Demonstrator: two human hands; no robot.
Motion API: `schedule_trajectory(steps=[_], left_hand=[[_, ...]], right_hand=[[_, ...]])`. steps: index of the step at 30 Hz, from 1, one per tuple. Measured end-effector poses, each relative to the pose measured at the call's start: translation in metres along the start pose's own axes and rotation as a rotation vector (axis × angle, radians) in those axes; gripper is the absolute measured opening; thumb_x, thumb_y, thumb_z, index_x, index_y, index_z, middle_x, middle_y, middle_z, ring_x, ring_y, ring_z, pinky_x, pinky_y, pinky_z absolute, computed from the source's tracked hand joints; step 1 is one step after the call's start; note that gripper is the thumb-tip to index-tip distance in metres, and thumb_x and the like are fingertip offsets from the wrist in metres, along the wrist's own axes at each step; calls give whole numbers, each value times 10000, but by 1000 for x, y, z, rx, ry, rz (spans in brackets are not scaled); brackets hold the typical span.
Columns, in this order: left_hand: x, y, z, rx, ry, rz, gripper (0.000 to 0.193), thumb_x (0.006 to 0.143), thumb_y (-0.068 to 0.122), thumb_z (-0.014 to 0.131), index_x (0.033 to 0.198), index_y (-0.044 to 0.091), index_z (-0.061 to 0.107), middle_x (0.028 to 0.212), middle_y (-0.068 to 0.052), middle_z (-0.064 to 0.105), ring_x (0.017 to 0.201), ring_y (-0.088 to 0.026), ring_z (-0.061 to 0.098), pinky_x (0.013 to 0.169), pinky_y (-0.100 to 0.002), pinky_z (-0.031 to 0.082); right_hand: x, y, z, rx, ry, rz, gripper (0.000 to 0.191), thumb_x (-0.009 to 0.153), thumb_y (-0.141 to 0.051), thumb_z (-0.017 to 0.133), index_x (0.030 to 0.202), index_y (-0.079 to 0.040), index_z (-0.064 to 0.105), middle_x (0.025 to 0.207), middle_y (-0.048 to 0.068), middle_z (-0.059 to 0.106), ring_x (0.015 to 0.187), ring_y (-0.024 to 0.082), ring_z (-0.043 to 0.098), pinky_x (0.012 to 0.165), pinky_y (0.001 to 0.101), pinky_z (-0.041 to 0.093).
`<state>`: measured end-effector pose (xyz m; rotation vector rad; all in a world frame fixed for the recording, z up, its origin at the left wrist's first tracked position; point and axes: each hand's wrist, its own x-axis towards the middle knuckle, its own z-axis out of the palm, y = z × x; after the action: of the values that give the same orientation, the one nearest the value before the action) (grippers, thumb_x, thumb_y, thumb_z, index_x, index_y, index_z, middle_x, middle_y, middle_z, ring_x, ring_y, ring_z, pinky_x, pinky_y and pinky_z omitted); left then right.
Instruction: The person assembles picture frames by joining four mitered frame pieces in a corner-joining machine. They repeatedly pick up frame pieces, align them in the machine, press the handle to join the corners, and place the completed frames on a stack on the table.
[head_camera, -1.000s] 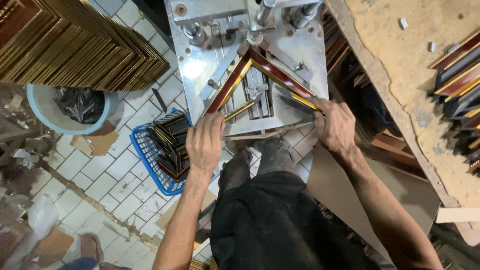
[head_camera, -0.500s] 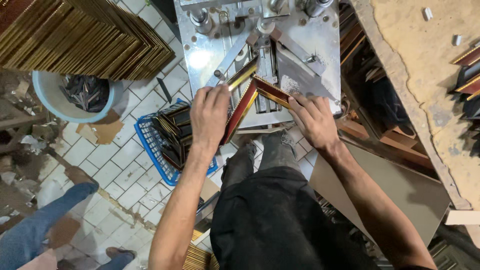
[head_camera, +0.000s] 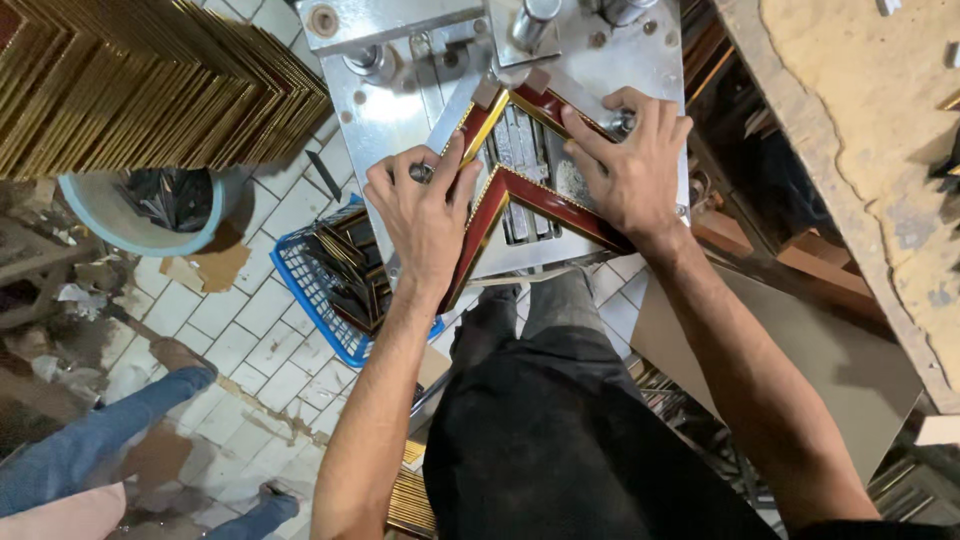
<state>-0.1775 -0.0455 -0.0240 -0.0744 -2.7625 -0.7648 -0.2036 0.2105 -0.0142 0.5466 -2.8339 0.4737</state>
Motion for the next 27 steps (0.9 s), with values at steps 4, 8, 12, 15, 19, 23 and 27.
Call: schedule_trajectory(steps=[4,8,12,15,19,23,27], left_hand=[[-9,-3,3,22,8,17,324,958,337,820,1242,186,779,1042,15,552,1049,-256,420,929,-449,339],[-6,-1,3,-11,27,-2,304,976,315,810,1251,187,784,1028,4,547,1048,-248,421,939,-434,341],[-1,0,1,-2,56,29,300,967,323,818,1232,187,780,980,-7,516,998,-239,412,920,-424,337],[-2,-1,2,51,24,1,275,934,330,842,1185,226,802,946,4,512,927,-240,397,848,-412,325],[0,-3,4,26,46,3,262,925,336,841,1167,242,801,945,21,505,935,-230,401,873,-410,336],[8,-2,1,48,27,1,255,942,354,829,1171,245,809,941,17,497,937,-229,401,867,-410,327],[5,9,-2,90,42,-28,277,876,396,833,1118,264,810,949,-18,554,965,-272,453,861,-456,343]], right_hand=[[-5,1,7,45,9,-4,310,1019,-282,846,1311,-203,778,1237,54,555,1139,294,424,935,450,325],[-5,-1,4,64,44,8,317,1014,-248,856,1320,-208,783,1186,28,552,1127,287,422,935,456,324],[0,-3,3,65,90,7,323,964,-255,866,1275,-226,780,1131,27,540,1111,284,431,930,466,331],[-1,-4,3,45,44,10,342,981,-238,866,1310,-215,777,1128,25,557,1099,285,434,906,459,325],[0,-3,2,65,31,23,331,977,-246,864,1294,-211,776,1108,26,565,1086,291,446,905,463,326],[7,-3,1,12,-4,12,317,1001,-259,853,1306,-219,776,1131,16,578,1092,288,462,913,466,331],[6,-14,-7,-9,121,-11,296,931,-319,850,1204,-231,776,1163,71,555,1108,315,474,919,486,346]])
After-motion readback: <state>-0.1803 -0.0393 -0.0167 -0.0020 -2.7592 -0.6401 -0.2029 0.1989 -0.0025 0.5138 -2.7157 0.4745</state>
